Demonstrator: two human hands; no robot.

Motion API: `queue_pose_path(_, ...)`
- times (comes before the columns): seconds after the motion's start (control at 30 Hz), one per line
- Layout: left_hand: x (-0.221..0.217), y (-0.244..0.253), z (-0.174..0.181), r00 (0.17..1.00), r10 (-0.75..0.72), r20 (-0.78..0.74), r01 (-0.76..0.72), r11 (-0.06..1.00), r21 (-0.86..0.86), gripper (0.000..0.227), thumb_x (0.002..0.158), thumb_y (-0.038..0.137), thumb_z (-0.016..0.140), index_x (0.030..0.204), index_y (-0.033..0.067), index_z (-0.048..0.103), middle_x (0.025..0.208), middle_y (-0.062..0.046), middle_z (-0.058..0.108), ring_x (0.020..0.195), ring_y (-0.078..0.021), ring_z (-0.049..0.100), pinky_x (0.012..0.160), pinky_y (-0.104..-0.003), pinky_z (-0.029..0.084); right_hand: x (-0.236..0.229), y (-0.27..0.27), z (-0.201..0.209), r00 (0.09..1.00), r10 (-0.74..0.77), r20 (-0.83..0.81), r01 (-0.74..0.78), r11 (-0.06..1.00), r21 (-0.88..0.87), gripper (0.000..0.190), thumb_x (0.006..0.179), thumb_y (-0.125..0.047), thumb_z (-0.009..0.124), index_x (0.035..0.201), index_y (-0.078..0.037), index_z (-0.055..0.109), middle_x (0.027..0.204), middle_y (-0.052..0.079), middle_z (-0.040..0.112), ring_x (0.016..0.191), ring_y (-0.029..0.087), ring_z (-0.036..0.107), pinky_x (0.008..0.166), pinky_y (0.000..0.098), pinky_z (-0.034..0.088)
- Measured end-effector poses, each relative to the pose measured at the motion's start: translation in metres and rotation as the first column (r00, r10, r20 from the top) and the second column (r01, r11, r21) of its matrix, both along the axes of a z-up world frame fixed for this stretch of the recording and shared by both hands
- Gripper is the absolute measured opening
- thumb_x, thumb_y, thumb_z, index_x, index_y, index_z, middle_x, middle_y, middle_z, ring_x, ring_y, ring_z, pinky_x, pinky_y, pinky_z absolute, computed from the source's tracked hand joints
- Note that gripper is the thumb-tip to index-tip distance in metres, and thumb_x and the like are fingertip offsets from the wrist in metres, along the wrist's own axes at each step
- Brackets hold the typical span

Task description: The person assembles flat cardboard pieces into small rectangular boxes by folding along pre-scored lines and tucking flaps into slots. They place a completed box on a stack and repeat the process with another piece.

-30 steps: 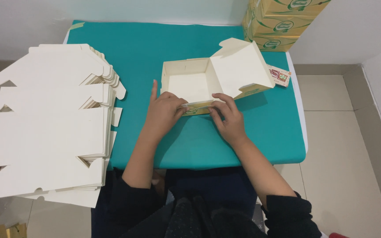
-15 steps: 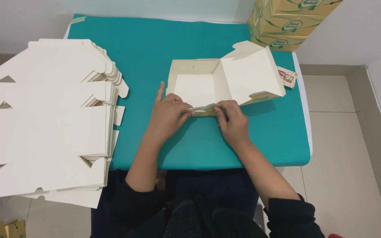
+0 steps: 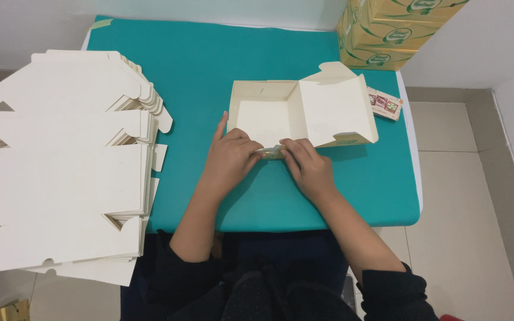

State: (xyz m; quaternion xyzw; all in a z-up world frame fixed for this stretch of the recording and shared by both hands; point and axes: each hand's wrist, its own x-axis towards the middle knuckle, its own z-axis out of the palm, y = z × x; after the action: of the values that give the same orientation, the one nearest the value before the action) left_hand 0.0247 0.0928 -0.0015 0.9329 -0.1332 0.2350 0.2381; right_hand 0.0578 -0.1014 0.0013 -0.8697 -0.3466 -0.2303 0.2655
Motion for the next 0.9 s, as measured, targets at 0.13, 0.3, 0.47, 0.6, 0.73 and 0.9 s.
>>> queue_pose_path(0.13,0.000,0.000,0.001,1.000,-0.008,0.006,0.008,1.000,-0.006,0.013,0.073,0.019,0.081,0.081,0.0125,0.073,0.068,-0.001,0.070,0.080,-0.0159,0.062,0.116,-0.056,0.018,0.000,0.001,-0.001,0.999,0.000,0.037,0.000,1.000,-0.001,0.015,0.093,-0.018,0.062,0.108,-0.020,0.062,0.083,-0.007,0.060,0.053,0.015,0.063,0.047,0.0277,0.054)
queue_pose_path(0.3,-0.001,0.000,-0.002,0.999,-0.013,0.031,0.013,1.000,0.006,0.011,0.075,0.022,0.079,0.080,0.0143,0.073,0.067,0.000,0.070,0.080,-0.0147,0.062,0.116,-0.056,0.017,0.000,-0.001,-0.009,0.995,0.072,-0.074,-0.061,0.989,0.137,0.018,0.092,-0.011,0.060,0.106,-0.020,0.066,0.081,-0.007,0.064,0.055,0.017,0.064,0.046,0.0279,0.053)
queue_pose_path(0.47,-0.003,0.001,-0.003,0.997,-0.031,0.066,0.031,1.000,0.005,0.011,0.074,0.021,0.079,0.080,0.0141,0.073,0.067,0.000,0.070,0.078,-0.0144,0.063,0.116,-0.056,0.019,-0.001,-0.002,-0.007,0.997,0.076,0.025,-0.079,0.990,0.120,0.019,0.092,-0.011,0.061,0.107,-0.020,0.066,0.083,-0.005,0.065,0.053,0.017,0.063,0.047,0.0288,0.054)
queue_pose_path(0.6,-0.004,0.000,-0.009,0.993,-0.047,0.108,0.047,0.999,-0.001,0.011,0.075,0.022,0.079,0.079,0.0146,0.072,0.066,0.001,0.069,0.077,-0.0138,0.063,0.115,-0.057,0.020,-0.002,-0.001,-0.002,0.993,0.115,0.034,-0.120,0.973,0.199,0.017,0.091,-0.010,0.062,0.105,-0.017,0.069,0.084,-0.002,0.067,0.056,0.020,0.065,0.047,0.0303,0.054)
queue_pose_path(0.73,-0.005,-0.001,-0.007,0.993,-0.036,0.116,0.039,0.999,-0.025,0.010,0.076,0.022,0.078,0.079,0.0145,0.072,0.065,0.001,0.069,0.076,-0.0134,0.063,0.115,-0.056,0.021,-0.002,-0.002,-0.001,0.990,0.134,0.039,-0.139,0.970,0.199,0.017,0.090,-0.008,0.063,0.103,-0.016,0.070,0.085,-0.001,0.068,0.057,0.019,0.065,0.048,0.0305,0.055)
queue_pose_path(0.9,-0.002,-0.005,-0.010,0.986,-0.020,0.168,0.015,0.999,0.031,0.014,0.075,0.019,0.080,0.078,0.0107,0.069,0.063,-0.002,0.067,0.075,-0.0152,0.062,0.113,-0.056,0.026,-0.002,-0.001,-0.003,0.990,0.142,0.002,-0.140,0.976,0.167,0.022,0.089,-0.008,0.065,0.108,-0.018,0.071,0.083,-0.001,0.067,0.052,0.019,0.062,0.045,0.0304,0.053)
